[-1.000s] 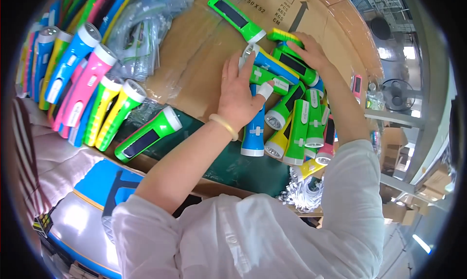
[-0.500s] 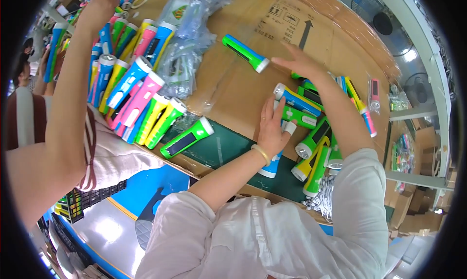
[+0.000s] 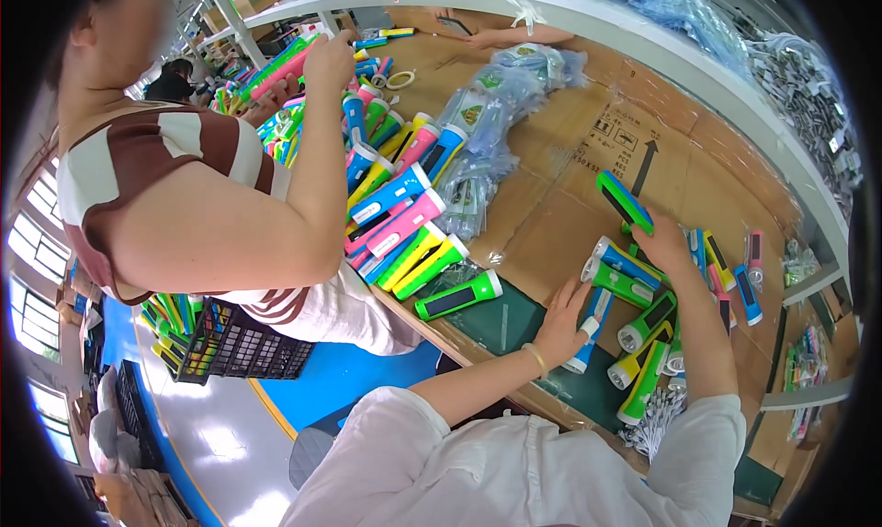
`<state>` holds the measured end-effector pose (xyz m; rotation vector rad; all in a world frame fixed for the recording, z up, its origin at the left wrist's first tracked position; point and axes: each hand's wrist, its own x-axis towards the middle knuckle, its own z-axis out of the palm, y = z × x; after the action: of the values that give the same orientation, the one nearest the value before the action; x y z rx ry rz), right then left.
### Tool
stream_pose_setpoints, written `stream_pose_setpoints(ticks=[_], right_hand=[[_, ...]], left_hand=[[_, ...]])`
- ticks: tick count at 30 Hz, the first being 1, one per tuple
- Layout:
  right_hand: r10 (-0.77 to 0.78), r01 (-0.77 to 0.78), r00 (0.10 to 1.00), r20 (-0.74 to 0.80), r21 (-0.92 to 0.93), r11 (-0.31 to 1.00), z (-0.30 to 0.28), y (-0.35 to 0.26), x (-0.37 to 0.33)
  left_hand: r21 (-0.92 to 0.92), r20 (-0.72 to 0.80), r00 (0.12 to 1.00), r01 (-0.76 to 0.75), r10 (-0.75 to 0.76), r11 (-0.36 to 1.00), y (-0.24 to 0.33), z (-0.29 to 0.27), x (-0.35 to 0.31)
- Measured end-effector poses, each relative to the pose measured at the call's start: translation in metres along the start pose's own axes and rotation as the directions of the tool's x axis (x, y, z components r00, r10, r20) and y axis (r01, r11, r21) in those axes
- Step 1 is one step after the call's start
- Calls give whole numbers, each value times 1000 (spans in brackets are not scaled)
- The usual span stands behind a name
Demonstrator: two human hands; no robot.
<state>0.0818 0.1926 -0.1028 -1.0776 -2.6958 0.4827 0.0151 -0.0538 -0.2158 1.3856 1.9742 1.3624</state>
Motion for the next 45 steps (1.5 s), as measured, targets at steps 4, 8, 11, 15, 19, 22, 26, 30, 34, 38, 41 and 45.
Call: stream_pose_setpoints(ticks=[4,8,11,15,19,22,26,30,34,38,41,45], right_hand=[[108,-129,986,-127,-172,977,-28,42,-90],[158,-205,970,-185,-276,939,-17,35,-137],[146,-226,954,-261,-308,924,-1,45,-158],[221,-258,961,-164,-262,930,8,39,-177],[172,-236,953,-249,-258,937,26,37,-199],[110,-168,938,-328,-156,973,24,39,-217],[111,-84,899,-423,82,993,2,38,-261],[190,-89,853,-487,223,971,-4,59,-313],[357,-198,825,-437,369,908,-13,75,-359],[445,-257,794,-414,434,864,-15,87,-386],[458,-261,787,-414,448,855,-25,81,-394],[407,-188,754,-516,424,886,-38,77,-396]], left_hand=[[-78,34,993,-114,117,990,17,-3,-16],[-26,11,989,-144,144,989,3,-8,-35],[11,51,979,-200,199,980,15,-17,-43],[40,101,972,-219,214,975,0,-10,-47],[35,183,963,-206,196,978,-8,-5,-52],[-186,237,966,-57,101,981,-7,8,-53],[-249,263,959,-38,105,968,-1,27,-51],[25,175,975,-142,136,990,8,43,-41],[2,230,963,-147,142,989,5,54,-16],[-96,343,938,-20,52,995,8,49,-10],[54,342,920,-224,193,973,30,27,-9],[117,320,921,-271,222,955,28,-3,-39]])
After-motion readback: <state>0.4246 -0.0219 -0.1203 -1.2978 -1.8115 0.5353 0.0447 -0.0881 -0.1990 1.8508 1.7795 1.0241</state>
